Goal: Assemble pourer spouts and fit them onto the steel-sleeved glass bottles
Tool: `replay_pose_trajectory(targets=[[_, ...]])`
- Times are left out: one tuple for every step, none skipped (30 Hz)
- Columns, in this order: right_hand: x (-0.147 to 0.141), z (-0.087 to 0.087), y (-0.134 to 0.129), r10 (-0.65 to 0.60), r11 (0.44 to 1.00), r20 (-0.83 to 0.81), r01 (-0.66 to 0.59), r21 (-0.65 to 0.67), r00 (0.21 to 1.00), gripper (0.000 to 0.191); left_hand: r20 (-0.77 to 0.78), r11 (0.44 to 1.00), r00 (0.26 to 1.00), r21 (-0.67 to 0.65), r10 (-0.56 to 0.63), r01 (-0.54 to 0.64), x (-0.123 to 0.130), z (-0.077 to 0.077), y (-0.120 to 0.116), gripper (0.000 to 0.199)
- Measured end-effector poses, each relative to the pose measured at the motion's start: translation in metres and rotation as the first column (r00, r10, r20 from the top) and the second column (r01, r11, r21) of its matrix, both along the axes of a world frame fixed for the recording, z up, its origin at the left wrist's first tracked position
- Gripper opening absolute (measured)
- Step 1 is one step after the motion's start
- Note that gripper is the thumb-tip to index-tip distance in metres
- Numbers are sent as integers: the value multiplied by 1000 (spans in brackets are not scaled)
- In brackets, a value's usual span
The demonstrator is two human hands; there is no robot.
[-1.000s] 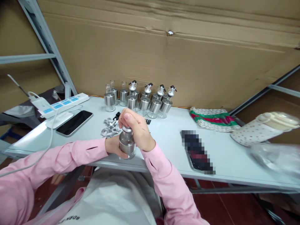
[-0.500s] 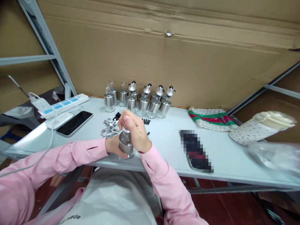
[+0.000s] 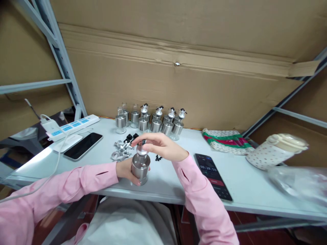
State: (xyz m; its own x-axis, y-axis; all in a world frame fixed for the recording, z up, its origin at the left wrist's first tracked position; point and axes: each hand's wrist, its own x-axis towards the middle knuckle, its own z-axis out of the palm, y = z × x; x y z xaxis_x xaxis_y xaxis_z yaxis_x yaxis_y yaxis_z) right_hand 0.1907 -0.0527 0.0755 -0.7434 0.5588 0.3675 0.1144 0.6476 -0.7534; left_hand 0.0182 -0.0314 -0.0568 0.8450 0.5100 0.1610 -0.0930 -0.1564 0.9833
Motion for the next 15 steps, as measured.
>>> replay_pose_trajectory(targets=[[1, 2, 2, -26, 999, 30, 25, 29, 999, 25, 0, 1000, 1000, -14, 3, -3, 0, 0, 0, 76], [0, 5, 5, -81, 993, 48, 77, 92, 996, 24, 14, 999, 1000, -29, 24, -24, 1, -1, -1, 82], [-2, 7, 8, -157, 972, 50, 146, 185, 986, 22, 35, 997, 997, -45, 64, -62, 1, -2, -1, 89], [-5, 9, 12, -238, 930, 31, 219, 295, 971, 21, 56, 991, 992, -68, 116, -112, 2, -3, 0, 94], [-8, 12, 16, -309, 871, -6, 286, 399, 951, 19, 70, 981, 982, -103, 173, -166, 3, -4, 0, 97], [-12, 15, 21, -360, 805, -55, 340, 485, 931, 19, 72, 965, 971, -151, 227, -214, 3, -6, 1, 96], [-16, 19, 26, -392, 744, -106, 383, 547, 914, 18, 64, 946, 961, -207, 269, -251, 3, -8, 2, 94], [-21, 23, 32, -414, 691, -152, 419, 589, 897, 18, 51, 927, 955, -260, 291, -269, 3, -11, 3, 91], [-25, 27, 39, -435, 644, -192, 453, 616, 880, 18, 42, 917, 956, -298, 291, -266, 3, -13, 4, 87], [-30, 31, 46, -454, 605, -225, 483, 633, 862, 19, 39, 918, 961, -309, 273, -248, 3, -14, 5, 83], [-34, 35, 54, -473, 575, -250, 511, 639, 845, 19, 35, 932, 970, -288, 239, -219, 2, -15, 5, 79], [-39, 37, 63, -490, 556, -269, 534, 637, 829, 19, 29, 952, 980, -246, 197, -184, 2, -16, 5, 74], [-44, 39, 73, -503, 545, -281, 552, 631, 817, 19, 19, 969, 987, -197, 158, -152, 1, -16, 4, 69], [-48, 38, 83, -510, 543, -291, 565, 622, 810, 19, 5, 980, 992, -155, 127, -124, 1, -15, 4, 64], [-53, 37, 94, -510, 545, -296, 570, 615, 808, 18, -8, 986, 994, -126, 109, -109, 1, -15, 3, 61]])
